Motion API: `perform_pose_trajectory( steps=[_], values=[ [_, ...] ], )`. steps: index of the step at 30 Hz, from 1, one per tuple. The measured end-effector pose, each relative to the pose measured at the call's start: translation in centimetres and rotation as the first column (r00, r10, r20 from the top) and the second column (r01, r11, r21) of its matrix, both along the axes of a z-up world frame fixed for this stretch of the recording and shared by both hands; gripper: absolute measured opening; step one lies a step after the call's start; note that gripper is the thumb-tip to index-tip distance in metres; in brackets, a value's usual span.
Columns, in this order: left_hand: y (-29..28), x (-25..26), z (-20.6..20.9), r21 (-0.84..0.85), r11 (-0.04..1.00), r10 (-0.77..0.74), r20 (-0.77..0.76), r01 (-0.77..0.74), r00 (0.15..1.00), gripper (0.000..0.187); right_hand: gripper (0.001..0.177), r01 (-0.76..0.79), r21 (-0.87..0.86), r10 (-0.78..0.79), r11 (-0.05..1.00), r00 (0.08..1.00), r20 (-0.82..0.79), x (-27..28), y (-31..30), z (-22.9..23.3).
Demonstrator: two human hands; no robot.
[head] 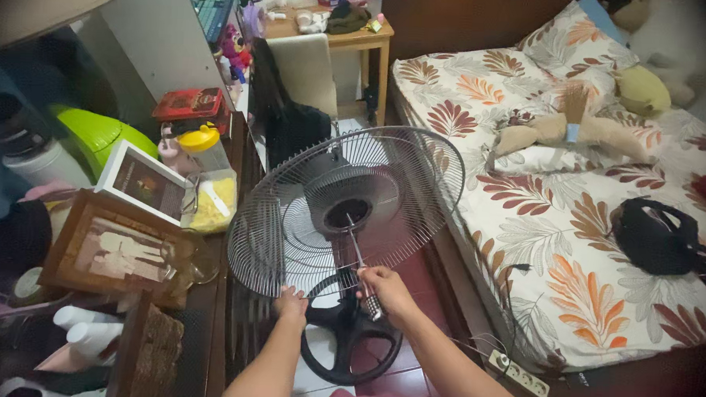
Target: The person uses a screwdriver to tighten a screw on the central hub of a standing fan. They repeatedly adjust their grip and reposition the tool while working on the fan's motor housing.
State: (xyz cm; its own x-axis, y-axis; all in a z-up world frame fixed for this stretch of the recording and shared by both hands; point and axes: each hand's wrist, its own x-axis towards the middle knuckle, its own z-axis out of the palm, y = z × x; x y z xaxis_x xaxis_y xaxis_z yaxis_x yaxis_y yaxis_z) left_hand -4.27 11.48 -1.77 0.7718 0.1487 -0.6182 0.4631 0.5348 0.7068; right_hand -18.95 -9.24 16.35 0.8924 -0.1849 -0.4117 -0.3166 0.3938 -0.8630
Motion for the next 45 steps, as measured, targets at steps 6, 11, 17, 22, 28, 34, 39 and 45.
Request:
perform_pose_trajectory(
  steps=[6,11,17,22,28,34,39,45],
  values=[
    [0.1,0.4,-0.2,-0.01,1.0,-0.026,-0.015,0.026,1.0,0.052,0.032,-0.067,0.02,0.068,0.998,0.998,-0.015,-0.1,-0.3,-0.6],
    [-0.1,0.3,-0.3,0.034,0.999,-0.004,-0.038,0.005,0.999,0.056,0.03,-0.135,-0.056,0.131,0.989,0.989,-0.069,0.2,-1.0,0.2],
    [0.1,0.8,-0.1,-0.002,1.0,-0.005,-0.042,0.005,0.999,0.051,0.029,-0.07,-0.125,0.06,0.99,0.995,-0.078,1.1,-1.8,0.1],
    [0.0,0.9,-0.4,-0.028,1.0,-0.013,-0.053,0.012,0.999,0.055,0.039,-0.067,0.001,0.067,0.998,0.996,-0.053,1.3,-1.6,-0.6],
    [-0.1,0.3,0.3,-0.001,1.0,0.01,-0.041,-0.01,0.999,0.052,0.029,-0.142,-0.088,0.136,0.986,0.988,-0.072,1.0,-1.9,-0.9],
    [0.0,0.2,0.7,-0.038,0.999,0.003,-0.013,-0.003,1.0,0.055,0.029,-0.081,-0.079,0.075,0.994,0.994,-0.08,0.6,-1.7,0.2],
    [0.0,0.4,0.2,-0.035,0.999,0.005,0.002,-0.005,1.0,0.056,0.038,-0.085,-0.061,0.077,0.995,0.989,-0.126,0.1,-0.7,0.8],
    [0.1,0.6,0.1,-0.033,0.999,-0.032,-0.015,0.032,0.999,0.057,0.036,-0.181,-0.212,0.147,0.96,0.975,-0.167,0.4,-1.0,0.2]
  ],
)
